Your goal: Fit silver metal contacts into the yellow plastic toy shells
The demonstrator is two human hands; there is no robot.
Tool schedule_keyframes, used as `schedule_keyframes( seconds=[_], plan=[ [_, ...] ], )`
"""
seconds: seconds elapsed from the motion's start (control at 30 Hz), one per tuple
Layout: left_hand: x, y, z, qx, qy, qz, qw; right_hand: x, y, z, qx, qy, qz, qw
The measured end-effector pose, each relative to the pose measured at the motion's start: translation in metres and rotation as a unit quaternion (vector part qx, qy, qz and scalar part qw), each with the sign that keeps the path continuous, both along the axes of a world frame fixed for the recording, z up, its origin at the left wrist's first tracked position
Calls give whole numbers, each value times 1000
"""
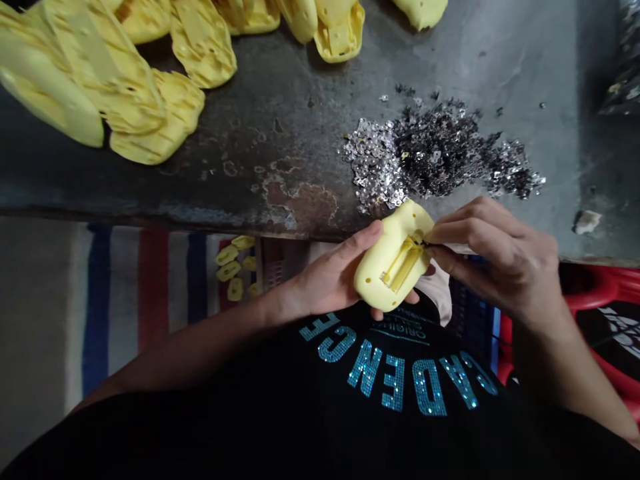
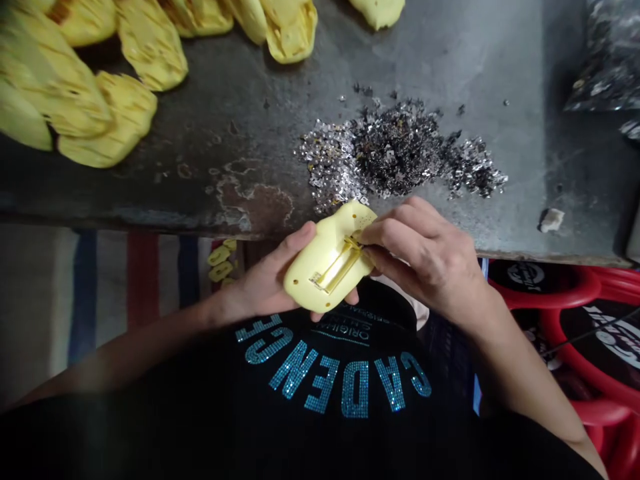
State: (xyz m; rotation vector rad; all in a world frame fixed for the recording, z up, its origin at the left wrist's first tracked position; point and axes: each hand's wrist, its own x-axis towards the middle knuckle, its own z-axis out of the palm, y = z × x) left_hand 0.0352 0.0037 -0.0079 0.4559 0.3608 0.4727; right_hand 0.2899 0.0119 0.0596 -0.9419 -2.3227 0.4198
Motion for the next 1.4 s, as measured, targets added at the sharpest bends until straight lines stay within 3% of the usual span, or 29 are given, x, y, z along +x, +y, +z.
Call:
schedule_keyframes(
  seconds=[0.23,0.67,1.17,1.4],
  plan=[
    [2,-3,3,6,-4,-4,1000,-2,6,7,71,-72,52,994],
    [3,-6,0,17,5,-13,1000,-10,-3,16,104,-122,34,987],
    [5,-6,1,18,14,3,1000,-6,-7,12,75,-133,33,988],
    [5,-7,2,10,26,16,999,-4,-15,7,51,-79,5,996]
  ],
)
